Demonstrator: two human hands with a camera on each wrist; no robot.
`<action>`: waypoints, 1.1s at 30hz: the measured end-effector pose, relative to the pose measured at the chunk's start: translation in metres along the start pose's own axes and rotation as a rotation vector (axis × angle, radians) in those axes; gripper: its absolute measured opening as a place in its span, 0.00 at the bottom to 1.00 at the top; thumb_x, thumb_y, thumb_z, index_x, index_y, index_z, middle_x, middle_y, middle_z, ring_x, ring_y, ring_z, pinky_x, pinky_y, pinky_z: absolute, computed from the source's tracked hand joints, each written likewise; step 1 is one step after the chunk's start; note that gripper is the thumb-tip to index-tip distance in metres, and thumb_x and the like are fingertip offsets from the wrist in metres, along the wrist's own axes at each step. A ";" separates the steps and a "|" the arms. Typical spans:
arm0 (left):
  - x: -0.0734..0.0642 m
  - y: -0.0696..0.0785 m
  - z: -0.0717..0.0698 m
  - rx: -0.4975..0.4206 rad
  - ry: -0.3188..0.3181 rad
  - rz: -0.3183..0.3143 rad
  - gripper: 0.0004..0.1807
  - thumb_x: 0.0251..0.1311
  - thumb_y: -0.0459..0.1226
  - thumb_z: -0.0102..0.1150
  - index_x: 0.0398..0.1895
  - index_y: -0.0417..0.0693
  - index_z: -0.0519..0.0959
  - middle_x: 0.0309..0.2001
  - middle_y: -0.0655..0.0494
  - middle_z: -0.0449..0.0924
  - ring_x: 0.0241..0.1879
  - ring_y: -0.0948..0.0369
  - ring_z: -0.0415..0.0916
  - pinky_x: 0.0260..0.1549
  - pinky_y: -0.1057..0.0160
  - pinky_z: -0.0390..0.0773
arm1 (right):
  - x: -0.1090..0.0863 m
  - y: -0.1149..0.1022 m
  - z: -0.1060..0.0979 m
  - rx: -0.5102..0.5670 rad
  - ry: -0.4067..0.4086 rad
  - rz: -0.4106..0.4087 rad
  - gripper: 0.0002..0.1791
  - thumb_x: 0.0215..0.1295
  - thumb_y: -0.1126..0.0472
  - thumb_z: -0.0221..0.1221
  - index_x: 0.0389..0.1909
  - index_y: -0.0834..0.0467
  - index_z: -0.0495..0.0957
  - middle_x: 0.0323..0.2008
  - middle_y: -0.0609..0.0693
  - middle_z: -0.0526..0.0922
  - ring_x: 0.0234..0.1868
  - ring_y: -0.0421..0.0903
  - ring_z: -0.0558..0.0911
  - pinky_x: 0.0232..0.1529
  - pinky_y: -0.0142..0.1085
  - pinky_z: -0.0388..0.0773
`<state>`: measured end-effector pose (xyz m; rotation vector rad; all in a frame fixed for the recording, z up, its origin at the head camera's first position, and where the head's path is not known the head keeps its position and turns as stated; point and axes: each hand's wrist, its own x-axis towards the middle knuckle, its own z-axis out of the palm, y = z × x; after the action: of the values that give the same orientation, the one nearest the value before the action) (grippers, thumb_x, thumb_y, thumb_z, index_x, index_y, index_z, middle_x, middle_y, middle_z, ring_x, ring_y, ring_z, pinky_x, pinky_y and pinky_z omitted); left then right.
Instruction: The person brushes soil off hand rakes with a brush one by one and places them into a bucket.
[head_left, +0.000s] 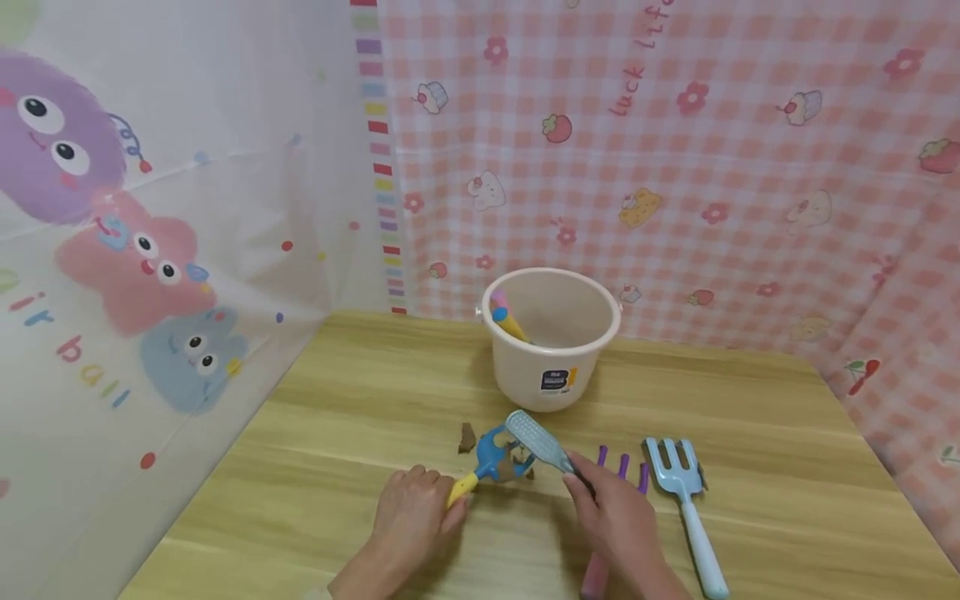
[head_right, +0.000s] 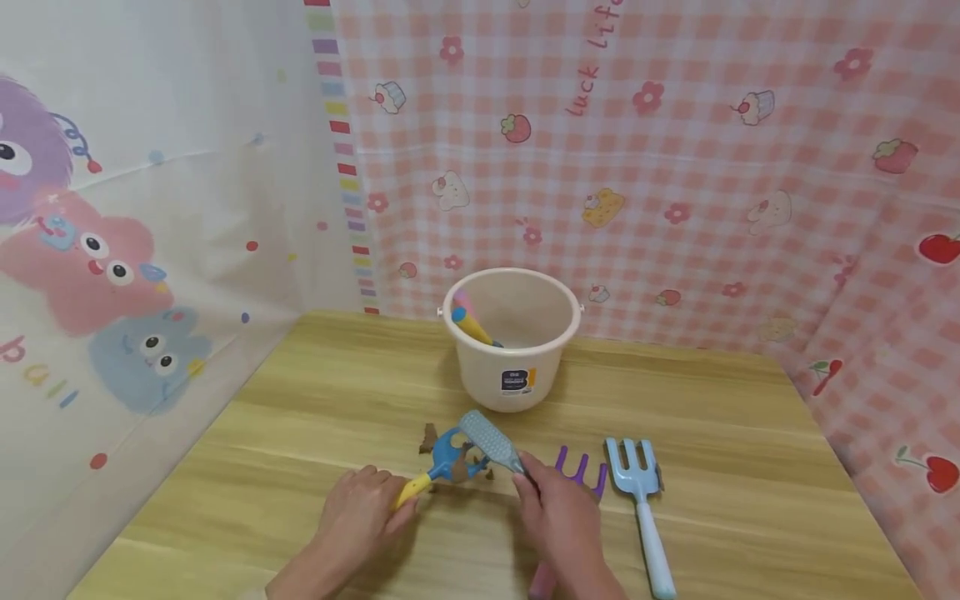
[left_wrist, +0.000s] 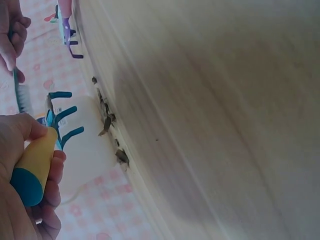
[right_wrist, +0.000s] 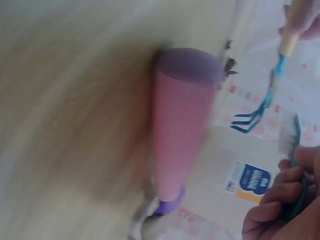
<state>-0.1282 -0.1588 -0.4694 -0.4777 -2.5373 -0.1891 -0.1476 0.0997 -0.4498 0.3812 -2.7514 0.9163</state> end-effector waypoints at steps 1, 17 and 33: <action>0.000 0.000 -0.001 0.001 -0.001 0.000 0.16 0.51 0.46 0.70 0.18 0.50 0.75 0.16 0.62 0.67 0.18 0.65 0.60 0.20 0.69 0.58 | -0.002 -0.001 -0.001 0.002 -0.015 -0.012 0.18 0.68 0.54 0.62 0.58 0.51 0.81 0.22 0.40 0.77 0.20 0.37 0.71 0.21 0.35 0.67; 0.003 0.004 -0.003 -0.005 -0.003 -0.008 0.15 0.53 0.47 0.69 0.18 0.51 0.76 0.17 0.62 0.69 0.19 0.64 0.62 0.20 0.68 0.60 | 0.001 0.010 0.005 -0.055 -0.007 0.015 0.18 0.66 0.54 0.63 0.57 0.48 0.81 0.26 0.41 0.80 0.19 0.37 0.68 0.19 0.36 0.67; 0.004 0.005 -0.003 -0.010 -0.028 -0.004 0.16 0.54 0.46 0.69 0.18 0.51 0.74 0.16 0.62 0.67 0.19 0.64 0.61 0.20 0.68 0.59 | 0.004 0.019 0.006 -0.045 0.038 0.053 0.18 0.66 0.56 0.64 0.57 0.49 0.81 0.38 0.49 0.87 0.21 0.40 0.74 0.19 0.37 0.68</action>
<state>-0.1276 -0.1538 -0.4644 -0.4821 -2.5660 -0.1979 -0.1579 0.1099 -0.4634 0.2809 -2.7546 0.8632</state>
